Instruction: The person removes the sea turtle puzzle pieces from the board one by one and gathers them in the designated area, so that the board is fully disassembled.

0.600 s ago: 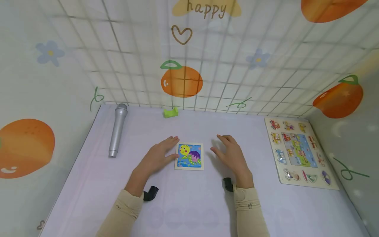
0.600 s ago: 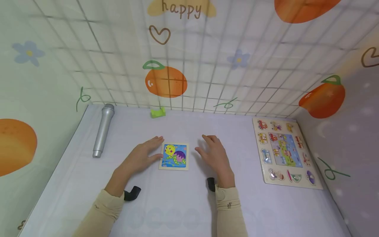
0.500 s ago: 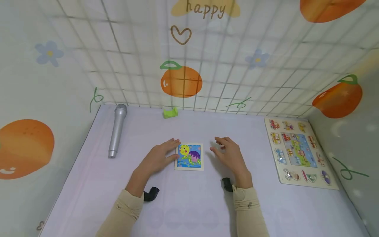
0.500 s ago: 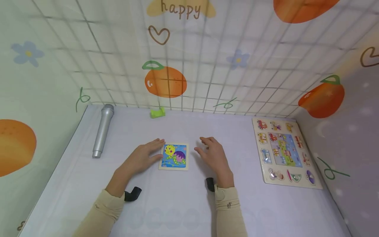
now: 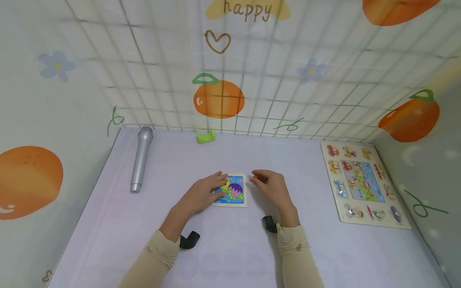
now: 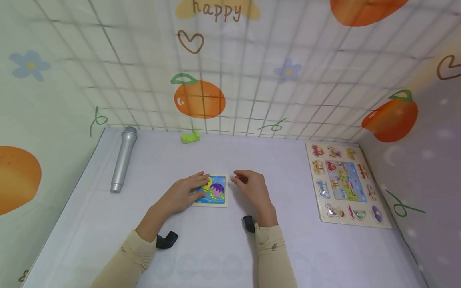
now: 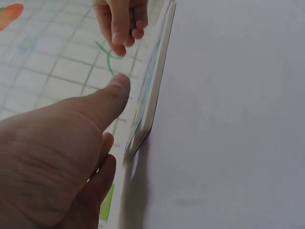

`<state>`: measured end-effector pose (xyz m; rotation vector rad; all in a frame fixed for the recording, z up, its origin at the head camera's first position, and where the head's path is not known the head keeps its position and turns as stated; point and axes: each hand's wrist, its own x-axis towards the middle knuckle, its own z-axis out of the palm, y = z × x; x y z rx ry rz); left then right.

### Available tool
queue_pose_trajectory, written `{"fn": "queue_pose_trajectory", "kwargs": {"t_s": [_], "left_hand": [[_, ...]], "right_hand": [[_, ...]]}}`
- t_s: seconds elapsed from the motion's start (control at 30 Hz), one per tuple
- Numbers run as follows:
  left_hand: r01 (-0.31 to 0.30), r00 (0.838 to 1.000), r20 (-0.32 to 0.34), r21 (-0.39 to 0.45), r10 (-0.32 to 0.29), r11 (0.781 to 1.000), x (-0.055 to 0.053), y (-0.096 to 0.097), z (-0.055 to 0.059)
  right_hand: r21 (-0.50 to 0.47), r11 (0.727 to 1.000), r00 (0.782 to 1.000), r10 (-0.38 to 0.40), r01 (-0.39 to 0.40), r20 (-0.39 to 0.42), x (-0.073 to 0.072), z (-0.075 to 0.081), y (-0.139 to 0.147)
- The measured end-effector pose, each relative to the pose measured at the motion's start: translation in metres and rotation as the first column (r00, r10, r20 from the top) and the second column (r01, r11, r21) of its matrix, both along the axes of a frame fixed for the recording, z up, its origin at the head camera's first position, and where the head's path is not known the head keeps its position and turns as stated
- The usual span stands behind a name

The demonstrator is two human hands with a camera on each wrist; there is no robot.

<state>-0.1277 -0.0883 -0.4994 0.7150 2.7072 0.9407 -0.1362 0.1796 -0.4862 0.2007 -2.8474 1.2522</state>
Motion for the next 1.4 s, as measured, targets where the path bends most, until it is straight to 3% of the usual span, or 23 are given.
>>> {"fn": "queue_pose_trajectory", "kwargs": {"t_s": [0.27,0.57,0.77,1.1,1.4], "left_hand": [[0.009,0.999,-0.031,-0.001,-0.009,1.000,0.001,0.003,-0.004],[0.059,0.998,-0.003,-0.003,-0.059,0.998,0.000,0.005,-0.004],[0.060,0.998,-0.005,-0.009,-0.060,0.998,0.001,0.003,-0.004],[0.090,0.995,-0.030,-0.101,-0.094,0.991,0.000,0.003,-0.006],[0.151,0.981,-0.091,-0.204,-0.172,0.967,0.002,0.007,-0.004]], "right_hand": [[-0.007,1.000,1.000,0.000,0.000,0.024,-0.004,-0.004,-0.010],[0.017,1.000,0.999,-0.023,0.022,0.050,-0.004,-0.008,-0.019],[0.059,0.998,0.997,-0.008,0.003,0.076,-0.006,-0.012,-0.026],[0.098,0.995,0.998,-0.007,0.000,0.069,-0.009,-0.013,-0.031],[0.090,0.995,0.990,-0.049,0.037,0.130,-0.011,-0.008,-0.035]]}}
